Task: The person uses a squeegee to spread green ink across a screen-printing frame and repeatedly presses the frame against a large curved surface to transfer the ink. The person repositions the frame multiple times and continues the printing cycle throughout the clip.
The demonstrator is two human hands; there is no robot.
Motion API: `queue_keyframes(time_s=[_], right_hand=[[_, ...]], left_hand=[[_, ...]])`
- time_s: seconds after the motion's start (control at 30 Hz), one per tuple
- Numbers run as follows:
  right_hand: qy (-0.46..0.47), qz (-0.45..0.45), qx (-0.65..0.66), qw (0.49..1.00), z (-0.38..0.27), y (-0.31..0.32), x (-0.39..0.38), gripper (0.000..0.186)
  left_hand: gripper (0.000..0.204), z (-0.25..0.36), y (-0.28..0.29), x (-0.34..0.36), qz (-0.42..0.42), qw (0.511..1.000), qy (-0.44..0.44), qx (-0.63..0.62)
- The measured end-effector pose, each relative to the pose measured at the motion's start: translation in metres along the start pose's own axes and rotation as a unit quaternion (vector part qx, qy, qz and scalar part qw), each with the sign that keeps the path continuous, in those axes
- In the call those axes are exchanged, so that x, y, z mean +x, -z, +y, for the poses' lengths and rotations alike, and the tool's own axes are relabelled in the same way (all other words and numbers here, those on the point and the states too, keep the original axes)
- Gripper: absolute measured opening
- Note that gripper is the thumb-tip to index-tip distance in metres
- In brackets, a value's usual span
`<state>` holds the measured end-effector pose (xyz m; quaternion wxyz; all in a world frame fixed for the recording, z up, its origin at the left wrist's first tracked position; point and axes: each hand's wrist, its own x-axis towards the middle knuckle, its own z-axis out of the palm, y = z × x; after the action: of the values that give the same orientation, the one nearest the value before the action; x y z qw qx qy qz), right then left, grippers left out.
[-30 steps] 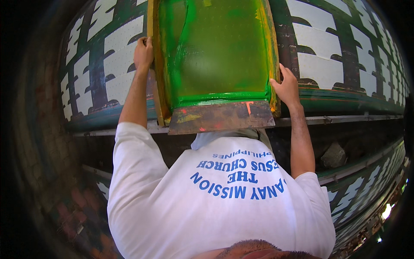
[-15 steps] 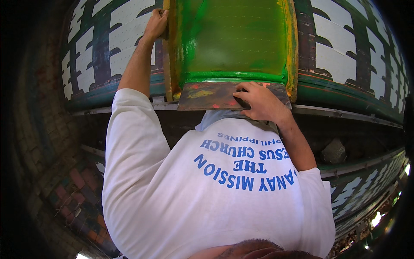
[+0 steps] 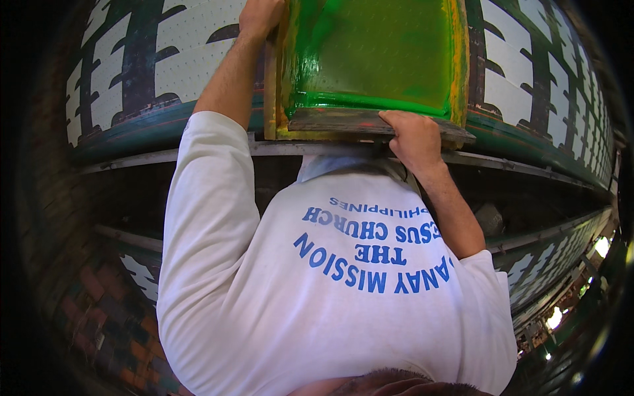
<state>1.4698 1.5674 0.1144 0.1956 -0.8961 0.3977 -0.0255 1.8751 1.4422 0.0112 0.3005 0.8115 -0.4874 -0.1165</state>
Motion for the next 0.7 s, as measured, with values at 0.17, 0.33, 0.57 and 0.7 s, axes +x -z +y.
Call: queue_keyframes(time_s=[0.17,0.33,0.57,0.7], right_hand=[[0.007,0.018,-0.019,1.000,0.001,-0.002,0.004,0.044],[0.008,0.049,-0.075,0.996,0.003,-0.027,0.012,0.047],[-0.008,0.103,-0.102,0.989,0.033,-0.024,0.108,0.043],[-0.033,0.106,-0.130,0.985,0.064,-0.006,0.206,0.032]], left_hand=[[0.044,0.000,0.000,0.001,-0.015,1.000,-0.002,-0.006],[0.044,0.003,0.002,0.001,-0.018,1.000,0.013,-0.001],[0.047,0.009,0.009,-0.003,-0.017,0.998,0.061,0.000],[0.044,0.016,0.013,-0.004,-0.016,0.998,0.059,0.010]])
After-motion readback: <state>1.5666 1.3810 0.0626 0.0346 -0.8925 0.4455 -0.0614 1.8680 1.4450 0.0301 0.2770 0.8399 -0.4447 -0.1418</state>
